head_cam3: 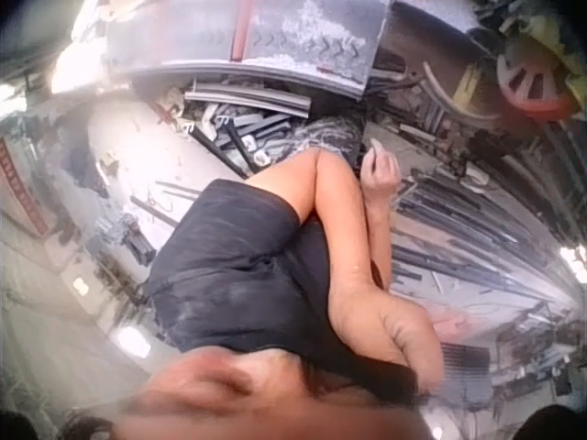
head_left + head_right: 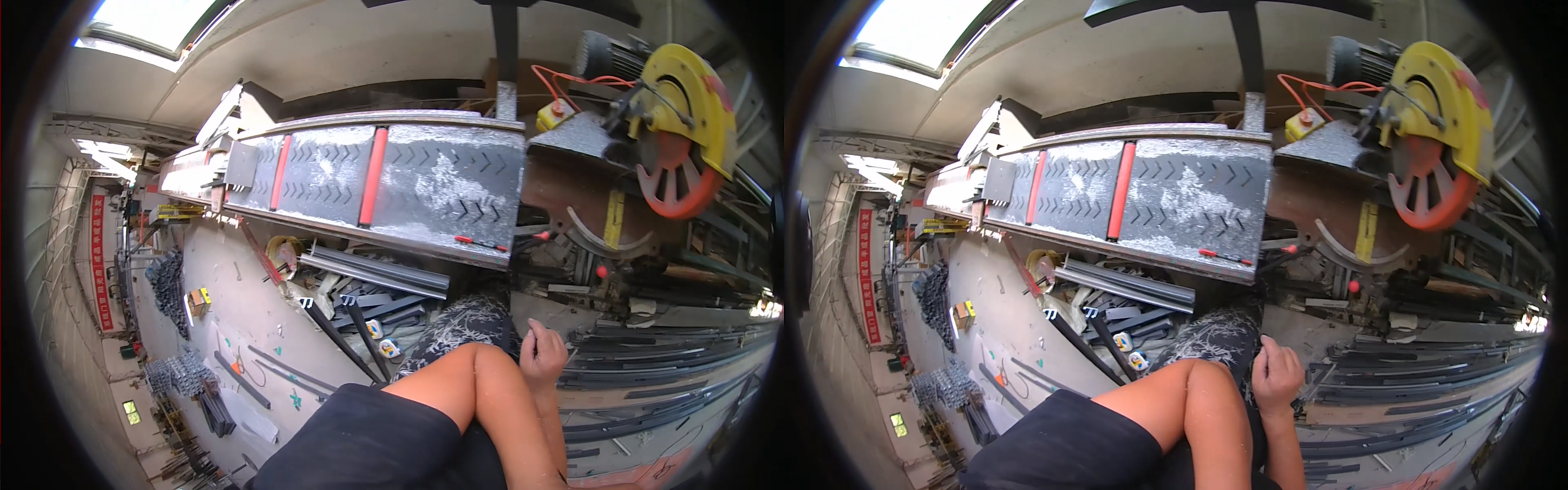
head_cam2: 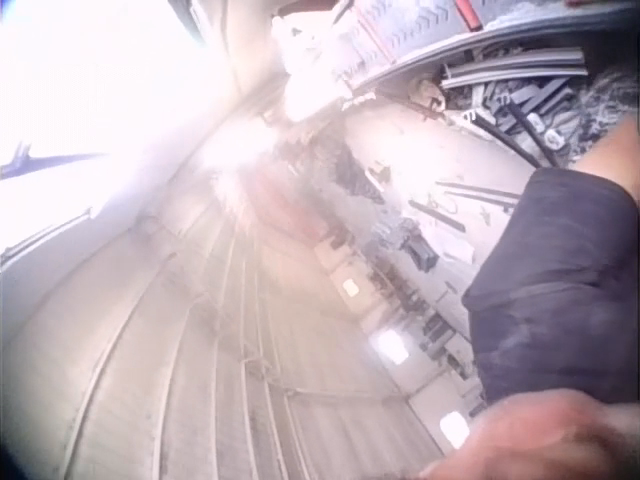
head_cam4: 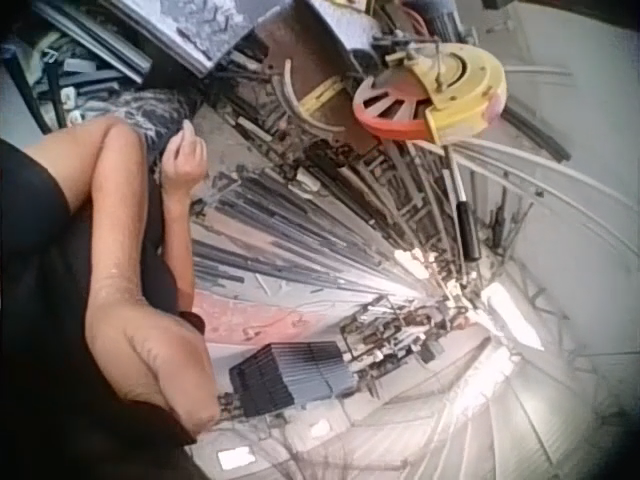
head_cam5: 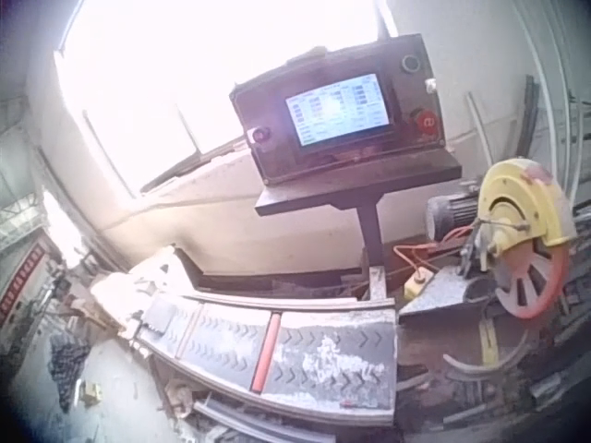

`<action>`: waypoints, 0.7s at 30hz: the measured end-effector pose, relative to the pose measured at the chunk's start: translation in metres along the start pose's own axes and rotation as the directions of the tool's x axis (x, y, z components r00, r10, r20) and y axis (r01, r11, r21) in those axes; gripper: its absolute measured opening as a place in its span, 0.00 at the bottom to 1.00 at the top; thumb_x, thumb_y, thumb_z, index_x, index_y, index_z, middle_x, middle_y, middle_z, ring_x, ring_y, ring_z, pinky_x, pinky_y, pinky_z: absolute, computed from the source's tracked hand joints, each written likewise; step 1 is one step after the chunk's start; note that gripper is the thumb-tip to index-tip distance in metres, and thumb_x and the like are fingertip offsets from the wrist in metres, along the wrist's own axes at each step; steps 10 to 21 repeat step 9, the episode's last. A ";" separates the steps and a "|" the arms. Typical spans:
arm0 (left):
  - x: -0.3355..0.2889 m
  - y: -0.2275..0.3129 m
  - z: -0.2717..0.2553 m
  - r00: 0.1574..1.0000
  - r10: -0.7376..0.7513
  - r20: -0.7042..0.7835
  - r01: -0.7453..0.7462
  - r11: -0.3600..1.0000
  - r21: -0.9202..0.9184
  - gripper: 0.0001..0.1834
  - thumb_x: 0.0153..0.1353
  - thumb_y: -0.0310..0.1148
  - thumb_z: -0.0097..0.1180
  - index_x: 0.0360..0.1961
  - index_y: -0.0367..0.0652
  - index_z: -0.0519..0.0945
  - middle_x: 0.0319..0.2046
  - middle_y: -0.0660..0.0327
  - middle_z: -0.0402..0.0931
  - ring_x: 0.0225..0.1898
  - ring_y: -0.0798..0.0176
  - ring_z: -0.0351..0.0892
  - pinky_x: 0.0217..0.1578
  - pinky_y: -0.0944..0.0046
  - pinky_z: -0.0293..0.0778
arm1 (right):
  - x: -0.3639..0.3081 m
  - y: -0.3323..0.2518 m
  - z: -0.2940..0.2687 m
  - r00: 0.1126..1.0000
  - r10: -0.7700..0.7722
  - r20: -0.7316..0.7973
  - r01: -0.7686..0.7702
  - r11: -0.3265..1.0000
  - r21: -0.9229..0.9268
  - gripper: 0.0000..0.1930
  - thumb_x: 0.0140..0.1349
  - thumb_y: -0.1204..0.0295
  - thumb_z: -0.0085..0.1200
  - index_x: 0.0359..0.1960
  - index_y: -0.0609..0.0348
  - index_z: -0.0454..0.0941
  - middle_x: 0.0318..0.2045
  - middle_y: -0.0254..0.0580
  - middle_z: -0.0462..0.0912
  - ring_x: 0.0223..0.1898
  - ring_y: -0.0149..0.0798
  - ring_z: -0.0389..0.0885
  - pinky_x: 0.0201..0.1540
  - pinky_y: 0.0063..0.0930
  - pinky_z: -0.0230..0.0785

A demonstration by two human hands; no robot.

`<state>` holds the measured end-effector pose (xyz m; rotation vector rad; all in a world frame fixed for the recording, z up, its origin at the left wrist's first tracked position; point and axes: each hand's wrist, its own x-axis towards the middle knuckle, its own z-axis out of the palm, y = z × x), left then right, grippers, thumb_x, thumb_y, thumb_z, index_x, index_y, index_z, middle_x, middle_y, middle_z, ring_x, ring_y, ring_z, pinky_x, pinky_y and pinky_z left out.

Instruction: The person uses a measuring tape to measure window frames on the floor and long metal profiles at a workbench. They then operate a control panel on a miter saw and use the saw to cut the metal profiles to length.

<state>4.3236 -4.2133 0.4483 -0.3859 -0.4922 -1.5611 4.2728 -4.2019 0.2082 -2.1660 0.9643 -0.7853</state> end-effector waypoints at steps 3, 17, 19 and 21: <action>-0.026 -0.050 0.021 0.994 -0.106 0.028 0.107 0.993 -0.048 0.20 0.66 0.38 0.41 0.22 0.33 0.70 0.18 0.54 0.66 0.19 0.51 0.67 0.22 0.59 0.62 | -0.036 0.011 -0.031 0.999 0.047 -0.004 -0.047 0.998 -0.039 0.12 0.46 0.82 0.52 0.35 0.60 0.77 0.20 0.44 0.74 0.22 0.47 0.73 0.25 0.36 0.66; -0.075 -0.144 0.062 0.950 -0.271 0.158 0.266 0.963 0.050 0.18 0.65 0.36 0.42 0.24 0.34 0.74 0.20 0.52 0.72 0.22 0.52 0.73 0.23 0.60 0.67 | -0.137 0.038 -0.101 0.987 0.105 -0.125 -0.129 0.972 -0.196 0.12 0.46 0.77 0.54 0.35 0.57 0.77 0.22 0.45 0.76 0.25 0.46 0.76 0.28 0.34 0.69; -0.075 -0.144 0.062 0.950 -0.271 0.158 0.266 0.963 0.050 0.18 0.65 0.36 0.42 0.24 0.34 0.74 0.20 0.52 0.72 0.22 0.52 0.73 0.23 0.60 0.67 | -0.137 0.038 -0.101 0.987 0.105 -0.125 -0.129 0.972 -0.196 0.12 0.46 0.77 0.54 0.35 0.57 0.77 0.22 0.45 0.76 0.25 0.46 0.76 0.28 0.34 0.69; -0.075 -0.144 0.062 0.950 -0.271 0.158 0.266 0.963 0.050 0.18 0.65 0.36 0.42 0.24 0.34 0.74 0.20 0.52 0.72 0.22 0.52 0.73 0.23 0.60 0.67 | -0.137 0.038 -0.101 0.987 0.105 -0.125 -0.129 0.972 -0.196 0.12 0.46 0.77 0.54 0.35 0.57 0.77 0.22 0.45 0.76 0.25 0.46 0.76 0.28 0.34 0.69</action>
